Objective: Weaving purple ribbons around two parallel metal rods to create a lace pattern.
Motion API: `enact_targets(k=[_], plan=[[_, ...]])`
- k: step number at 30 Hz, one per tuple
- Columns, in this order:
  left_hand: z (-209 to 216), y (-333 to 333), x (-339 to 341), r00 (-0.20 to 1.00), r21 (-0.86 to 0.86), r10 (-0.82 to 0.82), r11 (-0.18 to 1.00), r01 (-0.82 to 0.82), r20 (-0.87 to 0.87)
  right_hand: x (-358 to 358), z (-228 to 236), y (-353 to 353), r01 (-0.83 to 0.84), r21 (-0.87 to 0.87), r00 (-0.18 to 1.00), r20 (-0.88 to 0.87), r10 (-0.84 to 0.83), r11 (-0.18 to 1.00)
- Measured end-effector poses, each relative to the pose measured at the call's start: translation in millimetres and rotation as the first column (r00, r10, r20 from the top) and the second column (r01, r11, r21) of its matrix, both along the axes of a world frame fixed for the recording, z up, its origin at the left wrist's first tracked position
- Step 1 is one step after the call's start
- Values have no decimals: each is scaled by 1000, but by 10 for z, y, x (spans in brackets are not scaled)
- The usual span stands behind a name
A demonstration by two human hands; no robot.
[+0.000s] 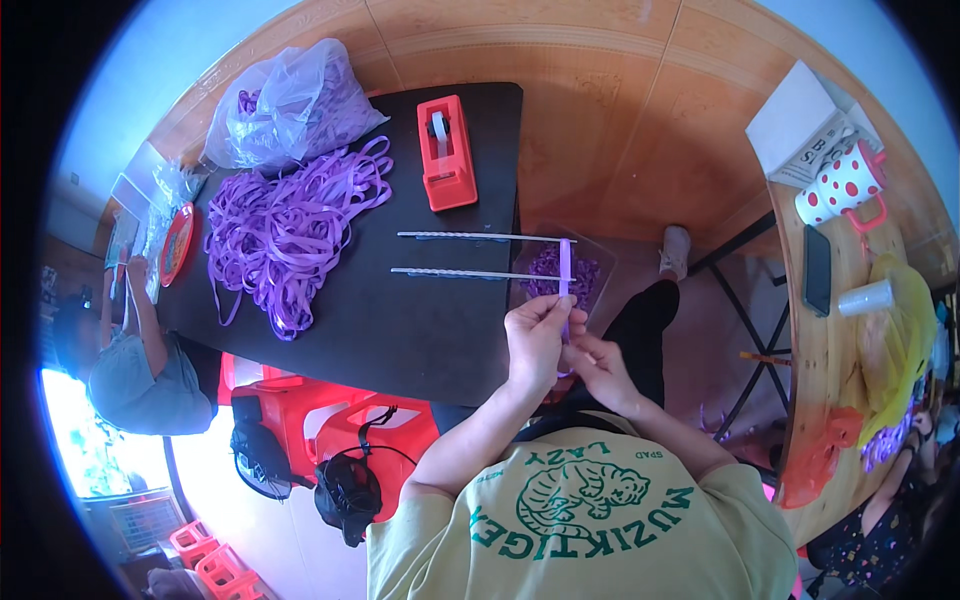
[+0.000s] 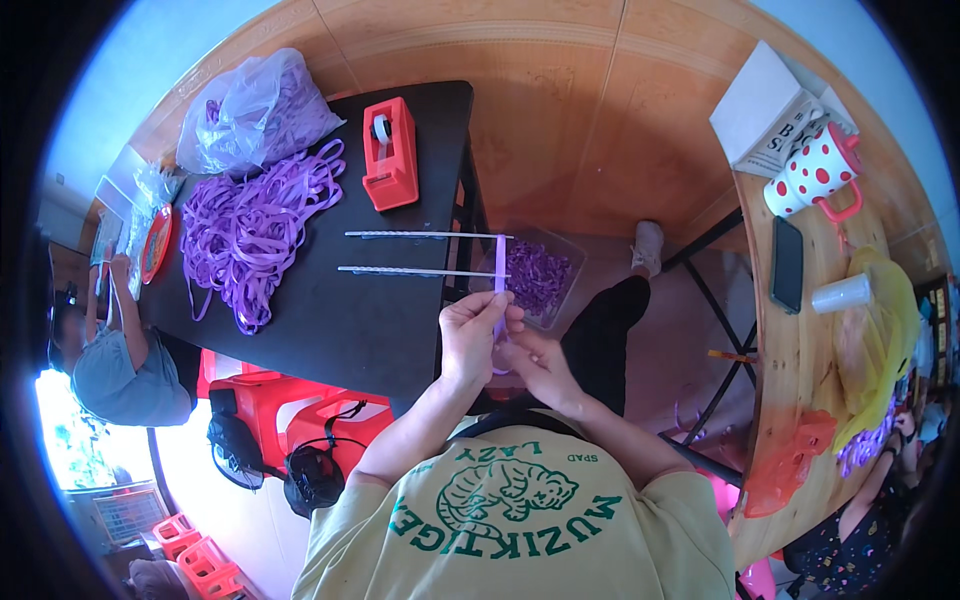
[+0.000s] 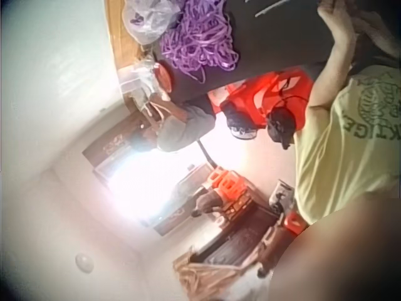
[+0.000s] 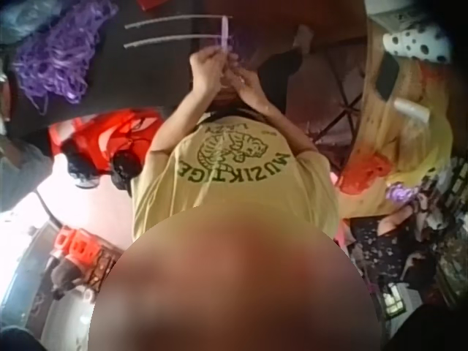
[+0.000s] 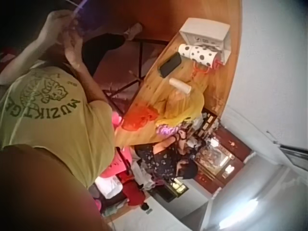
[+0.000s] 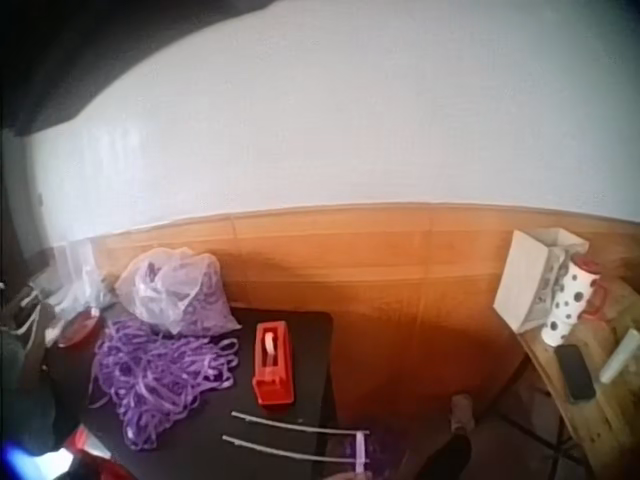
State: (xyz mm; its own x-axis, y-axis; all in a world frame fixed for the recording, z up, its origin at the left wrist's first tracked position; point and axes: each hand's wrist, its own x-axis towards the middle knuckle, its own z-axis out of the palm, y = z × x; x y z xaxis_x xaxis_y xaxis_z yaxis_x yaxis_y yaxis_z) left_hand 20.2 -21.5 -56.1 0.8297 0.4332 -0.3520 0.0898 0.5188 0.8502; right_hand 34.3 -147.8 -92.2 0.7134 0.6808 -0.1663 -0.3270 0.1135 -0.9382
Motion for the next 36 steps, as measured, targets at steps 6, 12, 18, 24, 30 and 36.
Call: enact_targets(k=[6, 12, 18, 24, 30, 36], plan=[[-5, -1, -9, 994, 70, 39, 996, -46, 98, 476, 387, 49, 321, 45, 155, 983, -100, 946], [63, 24, -86, 997, 15, -46, 999, 45, 59, 733, 456, 51, 279, 161, -119, 984, -132, 947], [224, 42, -184, 991, -9, -131, 991, 131, 19, 837, 476, 188, 255, 90, -228, 973, -30, 963], [489, 142, -323, 972, 58, -234, 970, 234, -6, 755, 553, 259, 206, 86, -190, 981, -46, 975], [983, 401, -234, 939, 240, -302, 935, 259, 164, 865, 817, 290, 68, 19, 288, 957, -38, 997], [1023, 309, -347, 916, 188, -126, 981, 57, 380, 1162, 827, 439, -48, 166, 912, 409, -25, 985]])
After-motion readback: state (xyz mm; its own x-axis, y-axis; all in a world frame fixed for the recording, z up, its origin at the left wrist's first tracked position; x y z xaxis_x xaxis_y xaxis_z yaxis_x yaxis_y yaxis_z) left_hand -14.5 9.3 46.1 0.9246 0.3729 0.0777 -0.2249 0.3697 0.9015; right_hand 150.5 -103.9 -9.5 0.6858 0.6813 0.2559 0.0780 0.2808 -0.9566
